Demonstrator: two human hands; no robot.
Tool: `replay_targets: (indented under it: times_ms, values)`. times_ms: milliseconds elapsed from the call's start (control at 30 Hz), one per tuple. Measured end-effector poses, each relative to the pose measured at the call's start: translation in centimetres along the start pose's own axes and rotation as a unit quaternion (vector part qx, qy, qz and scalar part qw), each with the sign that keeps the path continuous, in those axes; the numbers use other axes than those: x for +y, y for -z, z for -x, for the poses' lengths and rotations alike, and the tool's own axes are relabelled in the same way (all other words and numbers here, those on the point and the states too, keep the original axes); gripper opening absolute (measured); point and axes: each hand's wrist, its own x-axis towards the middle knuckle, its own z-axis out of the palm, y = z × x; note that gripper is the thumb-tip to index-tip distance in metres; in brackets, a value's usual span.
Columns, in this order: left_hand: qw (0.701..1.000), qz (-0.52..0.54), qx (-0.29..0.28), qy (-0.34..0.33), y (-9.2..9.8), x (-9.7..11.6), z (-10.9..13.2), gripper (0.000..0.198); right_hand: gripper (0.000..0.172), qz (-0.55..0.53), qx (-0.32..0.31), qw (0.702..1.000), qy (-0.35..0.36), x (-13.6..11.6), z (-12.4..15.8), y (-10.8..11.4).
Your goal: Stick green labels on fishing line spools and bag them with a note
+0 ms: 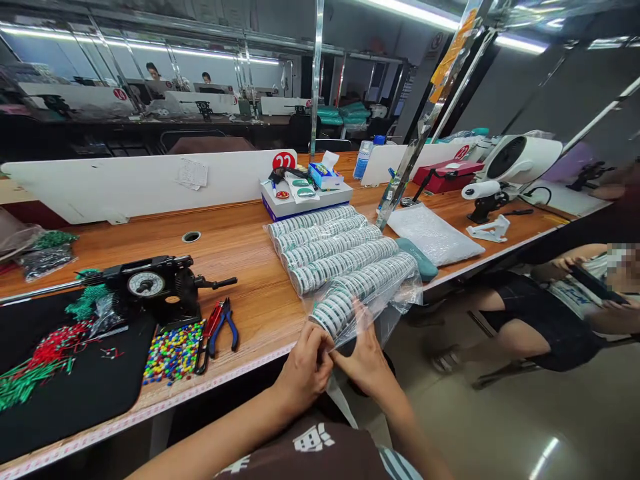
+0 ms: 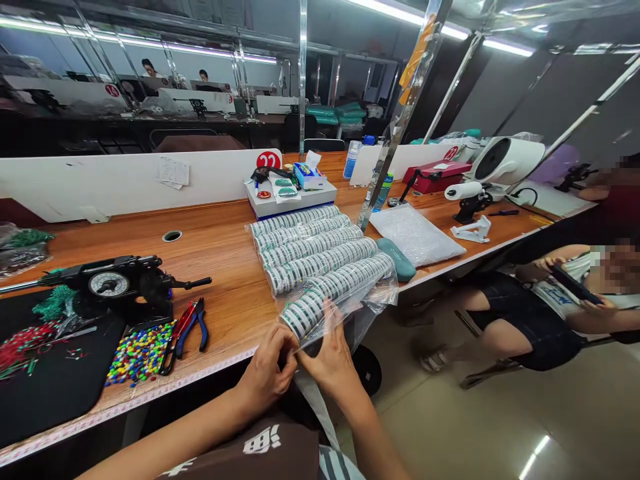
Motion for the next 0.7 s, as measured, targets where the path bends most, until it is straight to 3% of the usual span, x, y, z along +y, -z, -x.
replay_targets:
  times_ms: [167, 300, 433, 533, 700]
  values:
    - [0.992, 0.010, -0.084, -0.090, 0.3, 0.6, 0.3, 0.038, 0.082, -0.081, 0.072, 0.994, -0.016, -0.2, 0.0, -0.3]
    - [0.989, -0.021, -0.104, -0.103, 0.2, 0.4, 0.5, 0.030, 0.063, -0.063, 0.138, 0.988, -0.003, -1.5, -0.7, -1.5]
    - [0.988, -0.042, -0.098, -0.112, -0.1, 0.5, 0.8, 0.027, 0.052, -0.060, 0.137, 0.986, -0.068, -2.1, -2.0, -3.1]
    - [0.988, -0.053, -0.089, -0.116, 0.0, 0.7, 1.1, 0.028, 0.044, -0.057, 0.140, 0.988, -0.041, -1.6, -2.7, -3.9]
    - [0.990, -0.027, -0.090, -0.107, 0.6, 1.2, 1.1, 0.032, 0.043, -0.076, 0.144, 0.986, -0.021, -1.2, -2.4, -3.2]
